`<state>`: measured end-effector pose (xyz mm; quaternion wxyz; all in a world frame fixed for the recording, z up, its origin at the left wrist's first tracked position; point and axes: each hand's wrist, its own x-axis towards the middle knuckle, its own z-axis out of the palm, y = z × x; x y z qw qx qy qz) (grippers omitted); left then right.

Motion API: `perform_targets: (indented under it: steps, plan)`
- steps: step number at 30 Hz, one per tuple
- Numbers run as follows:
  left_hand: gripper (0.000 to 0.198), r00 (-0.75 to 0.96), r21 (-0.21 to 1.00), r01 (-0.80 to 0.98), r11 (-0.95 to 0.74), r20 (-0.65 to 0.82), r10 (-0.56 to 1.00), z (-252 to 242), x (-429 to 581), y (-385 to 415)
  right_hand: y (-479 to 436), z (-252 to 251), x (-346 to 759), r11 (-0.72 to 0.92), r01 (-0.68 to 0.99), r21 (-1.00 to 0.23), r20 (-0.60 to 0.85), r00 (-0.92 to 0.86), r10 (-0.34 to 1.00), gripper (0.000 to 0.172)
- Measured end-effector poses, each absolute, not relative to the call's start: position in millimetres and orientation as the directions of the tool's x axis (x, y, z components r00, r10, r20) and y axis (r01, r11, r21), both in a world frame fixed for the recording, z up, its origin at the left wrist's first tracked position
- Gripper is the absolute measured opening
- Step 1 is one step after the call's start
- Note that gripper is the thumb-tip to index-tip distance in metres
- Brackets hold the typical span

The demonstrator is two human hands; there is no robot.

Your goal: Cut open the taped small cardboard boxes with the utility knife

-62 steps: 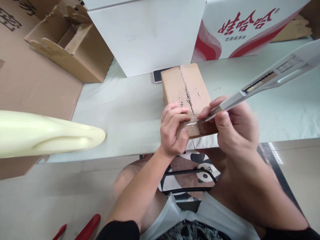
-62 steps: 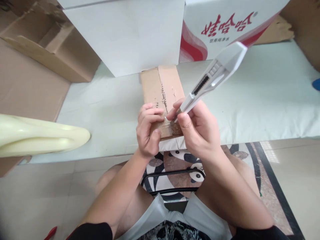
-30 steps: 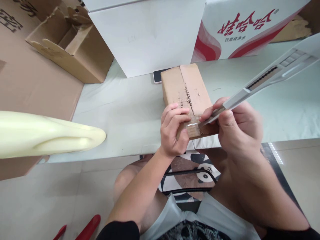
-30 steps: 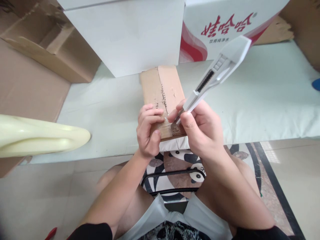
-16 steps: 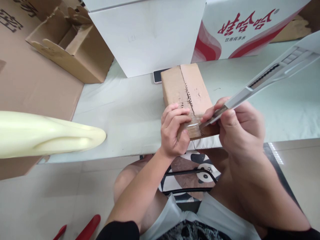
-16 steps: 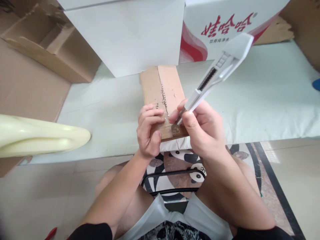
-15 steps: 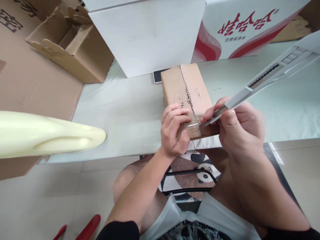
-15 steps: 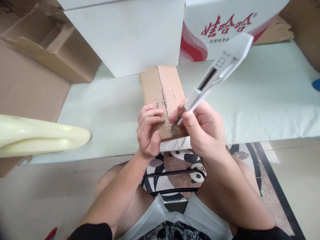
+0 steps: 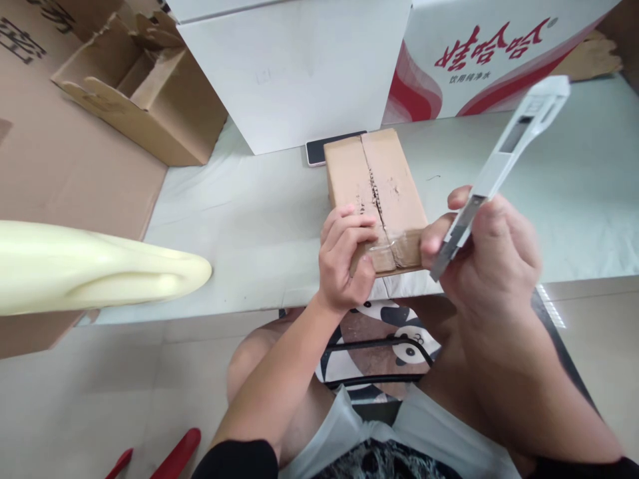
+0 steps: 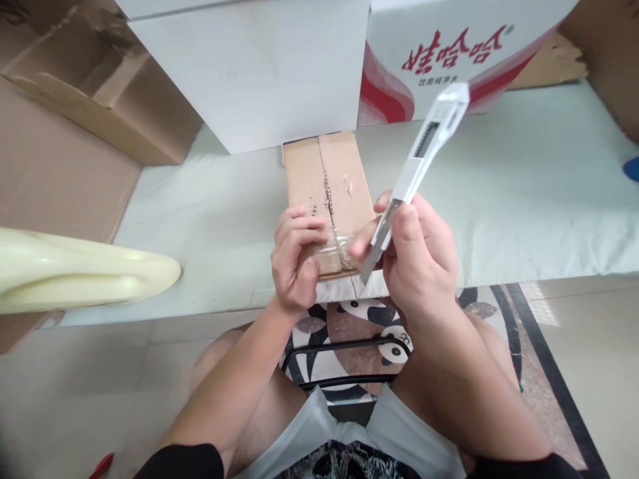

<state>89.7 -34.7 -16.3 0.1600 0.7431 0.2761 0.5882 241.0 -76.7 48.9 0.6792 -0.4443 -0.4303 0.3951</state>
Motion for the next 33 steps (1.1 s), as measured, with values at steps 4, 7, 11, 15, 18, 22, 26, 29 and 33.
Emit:
perform_targets:
  steps: [4,7,11,15,18,22,26,29,33]
  plan:
    - [0.016,0.155,0.564,0.23,-0.793,0.783,0.602,-16.2,88.3,-35.3,-74.3,43.0,242.0,0.346,-0.163,-0.924,0.279,0.331,0.901,0.032]
    - [0.015,0.161,0.565,0.242,-0.789,0.779,0.607,-16.0,88.4,-36.1,-73.2,38.8,242.2,0.353,-0.079,-0.932,0.308,0.338,0.889,0.033]
    - [0.015,0.159,0.559,0.244,-0.793,0.783,0.601,-15.4,88.4,-35.6,-73.1,40.6,240.0,0.348,-0.117,-0.93,0.285,0.364,0.887,0.033]
    - [0.032,0.224,0.518,0.248,-0.819,0.792,0.568,-15.6,85.4,-32.3,-72.6,44.9,237.5,0.339,-0.136,-0.931,0.263,0.396,0.88,0.037]
    - [0.048,0.266,0.501,0.235,-0.833,0.791,0.551,-16.5,83.1,-30.9,-72.7,45.0,236.6,0.334,-0.124,-0.934,0.259,0.408,0.875,0.036]
    - [0.048,0.244,0.546,0.22,-0.809,0.772,0.587,-17.8,84.7,-34.0,-74.2,43.5,236.4,0.335,-0.099,-0.937,0.273,0.388,0.88,0.036]
    - [0.042,0.202,0.566,0.214,-0.796,0.772,0.603,-20.3,88.3,-37.1,-75.4,43.0,235.9,0.35,-0.118,-0.929,0.284,0.377,0.881,0.033]
    - [0.041,0.195,0.555,0.227,-0.8,0.779,0.596,-22.2,89.0,-36.6,-75.5,42.6,234.5,0.377,-0.086,-0.922,0.317,0.389,0.865,0.031]
    - [0.044,0.197,0.541,0.251,-0.803,0.783,0.589,-23.2,89.1,-35.3,-75.2,42.3,232.6,0.398,-0.062,-0.915,0.344,0.394,0.852,0.031]
